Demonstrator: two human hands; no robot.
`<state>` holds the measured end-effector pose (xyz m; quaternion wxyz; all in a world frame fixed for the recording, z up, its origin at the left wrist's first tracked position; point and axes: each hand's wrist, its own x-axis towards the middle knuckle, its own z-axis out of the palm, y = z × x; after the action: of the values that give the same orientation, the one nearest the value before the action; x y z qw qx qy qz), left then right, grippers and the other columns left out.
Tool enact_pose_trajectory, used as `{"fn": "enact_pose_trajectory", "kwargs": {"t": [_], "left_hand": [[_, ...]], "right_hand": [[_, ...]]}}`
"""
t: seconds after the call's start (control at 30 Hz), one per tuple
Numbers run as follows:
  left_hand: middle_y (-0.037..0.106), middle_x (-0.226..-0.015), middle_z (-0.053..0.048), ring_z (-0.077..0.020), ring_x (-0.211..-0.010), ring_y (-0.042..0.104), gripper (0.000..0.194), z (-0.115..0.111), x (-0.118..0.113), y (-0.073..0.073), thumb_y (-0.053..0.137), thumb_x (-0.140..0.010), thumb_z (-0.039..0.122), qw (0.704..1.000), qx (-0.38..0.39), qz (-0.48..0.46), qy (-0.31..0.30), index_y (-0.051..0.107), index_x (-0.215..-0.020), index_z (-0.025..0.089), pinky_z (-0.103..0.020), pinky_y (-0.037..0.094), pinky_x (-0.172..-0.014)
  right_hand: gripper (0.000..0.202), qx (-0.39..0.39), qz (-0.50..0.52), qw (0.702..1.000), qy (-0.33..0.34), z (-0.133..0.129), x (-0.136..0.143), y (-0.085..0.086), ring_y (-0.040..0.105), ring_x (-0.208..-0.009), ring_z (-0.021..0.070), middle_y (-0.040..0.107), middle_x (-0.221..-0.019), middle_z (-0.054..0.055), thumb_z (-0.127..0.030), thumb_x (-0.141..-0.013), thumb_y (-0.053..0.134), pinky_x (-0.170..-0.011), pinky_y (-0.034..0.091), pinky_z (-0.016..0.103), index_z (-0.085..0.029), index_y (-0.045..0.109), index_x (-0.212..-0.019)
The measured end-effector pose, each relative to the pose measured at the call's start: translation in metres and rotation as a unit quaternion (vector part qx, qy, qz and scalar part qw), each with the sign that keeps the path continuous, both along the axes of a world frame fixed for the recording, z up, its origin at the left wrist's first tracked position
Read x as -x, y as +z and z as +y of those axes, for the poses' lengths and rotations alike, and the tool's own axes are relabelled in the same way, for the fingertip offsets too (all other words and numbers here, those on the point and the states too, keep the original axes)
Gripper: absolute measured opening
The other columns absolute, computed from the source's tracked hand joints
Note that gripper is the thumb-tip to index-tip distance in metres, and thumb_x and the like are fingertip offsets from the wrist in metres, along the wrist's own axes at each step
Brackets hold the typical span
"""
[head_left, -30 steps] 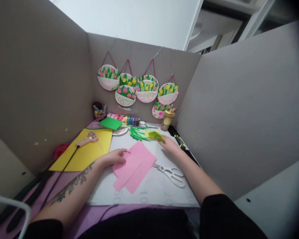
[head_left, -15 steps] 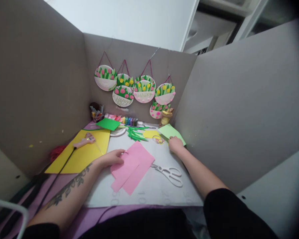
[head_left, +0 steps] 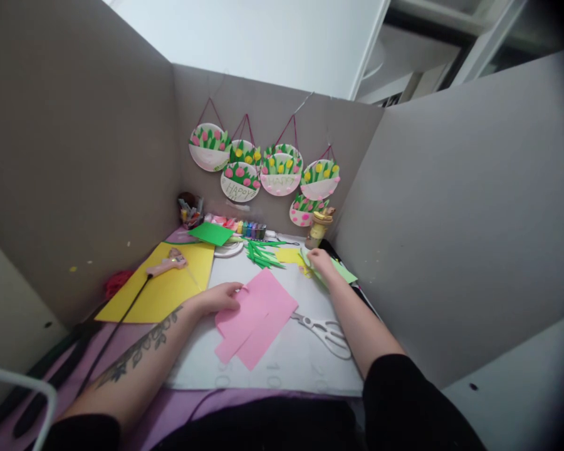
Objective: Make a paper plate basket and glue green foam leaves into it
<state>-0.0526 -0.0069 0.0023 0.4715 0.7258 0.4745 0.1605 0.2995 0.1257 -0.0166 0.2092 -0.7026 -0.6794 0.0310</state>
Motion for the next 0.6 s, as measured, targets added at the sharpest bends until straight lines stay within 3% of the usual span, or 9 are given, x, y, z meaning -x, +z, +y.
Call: {"fn": "enact_pose_trajectory", "kwargs": {"t": [0.13, 0.23, 0.4, 0.5, 0.6], "left_hand": [[0.067, -0.095, -0.005, -0.0212, -0.082, 0.061, 0.057, -0.001, -0.003, 0.001, 0.053, -0.054, 0.016, 1.0, 0.016, -0.017, 0.002, 0.059, -0.112, 0.015, -0.024, 0.043, -0.062], [0.066, -0.091, -0.005, -0.0201, -0.077, 0.061, 0.056, -0.001, -0.004, 0.003, 0.053, -0.055, 0.016, 0.999, 0.035, -0.026, -0.004, 0.058, -0.11, 0.014, -0.024, 0.042, -0.059], [0.065, -0.088, -0.005, -0.019, -0.072, 0.06, 0.054, 0.002, -0.002, -0.003, 0.053, -0.055, 0.016, 0.999, 0.035, -0.038, -0.007, 0.058, -0.109, 0.014, -0.024, 0.041, -0.057], [0.065, -0.087, -0.004, -0.019, -0.072, 0.06, 0.055, 0.005, -0.002, -0.007, 0.053, -0.054, 0.016, 0.998, 0.042, -0.045, -0.005, 0.058, -0.109, 0.014, -0.023, 0.041, -0.056], [0.065, -0.085, -0.004, -0.0193, -0.072, 0.06, 0.056, 0.005, -0.002, -0.007, 0.053, -0.054, 0.015, 0.999, 0.034, -0.029, -0.007, 0.059, -0.109, 0.014, -0.023, 0.039, -0.055]], "right_hand": [[0.034, -0.033, 0.049, 0.998, -0.018, 0.012, -0.018, 0.018, 0.059, -0.065, 0.0144, 0.068, -0.08, 0.005, -0.032, -0.084, 0.039, -0.064, 0.046, 0.026, -0.015, 0.064, -0.101], [0.03, -0.039, 0.036, 0.998, -0.025, 0.017, -0.014, 0.018, 0.06, -0.073, 0.0155, 0.068, -0.086, 0.005, -0.033, -0.083, 0.043, -0.069, 0.045, 0.026, -0.016, 0.066, -0.095], [0.027, -0.016, -0.026, 0.999, -0.011, 0.018, 0.024, -0.001, 0.049, -0.11, 0.026, 0.058, -0.118, 0.013, -0.023, -0.083, 0.049, -0.091, 0.038, 0.036, -0.02, 0.067, -0.103], [0.029, 0.017, -0.057, 0.996, 0.073, 0.02, 0.056, -0.013, 0.039, -0.123, 0.0253, 0.051, -0.132, 0.005, -0.017, -0.081, 0.051, -0.099, 0.033, 0.037, -0.027, 0.069, -0.101], [0.04, 0.054, -0.092, 0.987, 0.122, 0.027, 0.084, -0.017, 0.031, -0.131, 0.0247, 0.041, -0.143, -0.002, -0.014, -0.081, 0.05, -0.104, 0.029, 0.04, -0.034, 0.064, -0.112]]}}
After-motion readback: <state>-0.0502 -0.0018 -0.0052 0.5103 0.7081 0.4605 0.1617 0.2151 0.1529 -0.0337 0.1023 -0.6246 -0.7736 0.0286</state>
